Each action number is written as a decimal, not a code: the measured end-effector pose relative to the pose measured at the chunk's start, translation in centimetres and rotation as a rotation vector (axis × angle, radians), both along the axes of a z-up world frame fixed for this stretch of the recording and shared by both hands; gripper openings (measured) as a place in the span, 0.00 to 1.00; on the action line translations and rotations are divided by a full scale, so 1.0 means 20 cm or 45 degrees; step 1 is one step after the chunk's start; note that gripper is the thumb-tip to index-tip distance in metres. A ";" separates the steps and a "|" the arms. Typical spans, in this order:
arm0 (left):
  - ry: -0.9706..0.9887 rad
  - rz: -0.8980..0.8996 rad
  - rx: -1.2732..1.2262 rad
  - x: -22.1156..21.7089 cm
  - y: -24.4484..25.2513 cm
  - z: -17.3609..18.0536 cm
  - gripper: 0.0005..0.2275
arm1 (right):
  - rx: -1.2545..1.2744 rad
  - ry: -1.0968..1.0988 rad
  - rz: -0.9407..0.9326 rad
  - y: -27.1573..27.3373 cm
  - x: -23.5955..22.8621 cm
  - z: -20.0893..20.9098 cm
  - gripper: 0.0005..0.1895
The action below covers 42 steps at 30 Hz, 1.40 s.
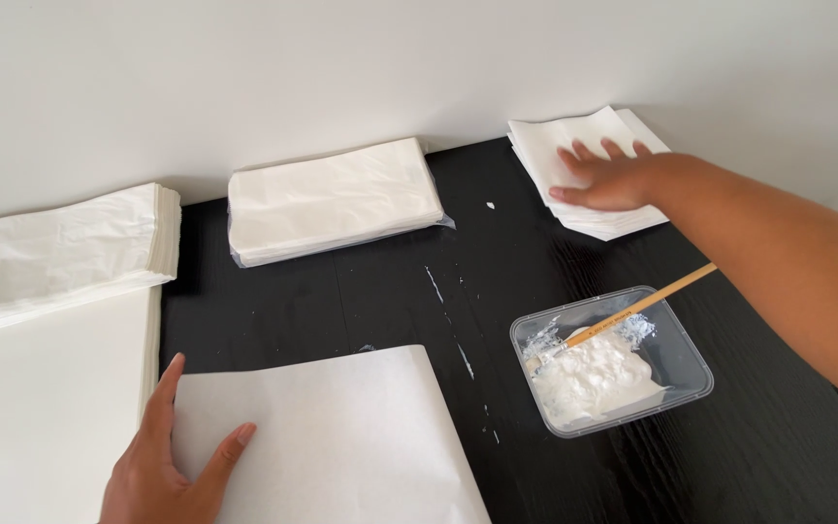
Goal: Manually assembling paper bags by folding paper around a template and applying glue with a brush.
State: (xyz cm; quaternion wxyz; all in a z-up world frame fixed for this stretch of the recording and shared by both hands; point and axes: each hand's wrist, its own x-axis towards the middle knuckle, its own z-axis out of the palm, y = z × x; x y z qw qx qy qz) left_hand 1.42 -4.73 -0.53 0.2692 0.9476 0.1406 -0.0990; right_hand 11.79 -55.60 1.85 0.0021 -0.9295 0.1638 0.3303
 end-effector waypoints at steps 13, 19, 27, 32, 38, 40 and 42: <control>-0.797 -0.360 -1.292 -0.15 0.12 -0.08 0.40 | 0.745 -0.681 -0.128 1.08 -0.82 0.42 0.33; -0.816 -0.057 -1.698 -0.09 0.16 -0.01 0.33 | 1.675 -0.758 -0.512 1.14 -0.87 0.11 0.43; -0.432 0.065 -0.805 -0.11 0.15 0.08 0.39 | 2.293 -0.455 -0.762 1.04 -0.92 -0.07 0.35; -0.404 -0.141 -0.269 -0.13 0.17 0.05 0.42 | 1.814 -0.879 -0.998 1.16 -0.95 0.16 0.37; -0.105 -0.167 -0.287 -0.16 0.23 0.21 0.49 | 0.771 -1.046 -0.368 1.13 -0.99 0.14 0.52; 0.193 -0.203 -0.457 -0.18 0.26 0.31 0.53 | 0.621 -0.998 -0.400 1.15 -1.00 0.15 0.56; 0.234 -0.202 -0.405 -0.19 0.29 0.34 0.53 | 0.666 -1.050 -0.312 1.14 -1.00 0.09 0.54</control>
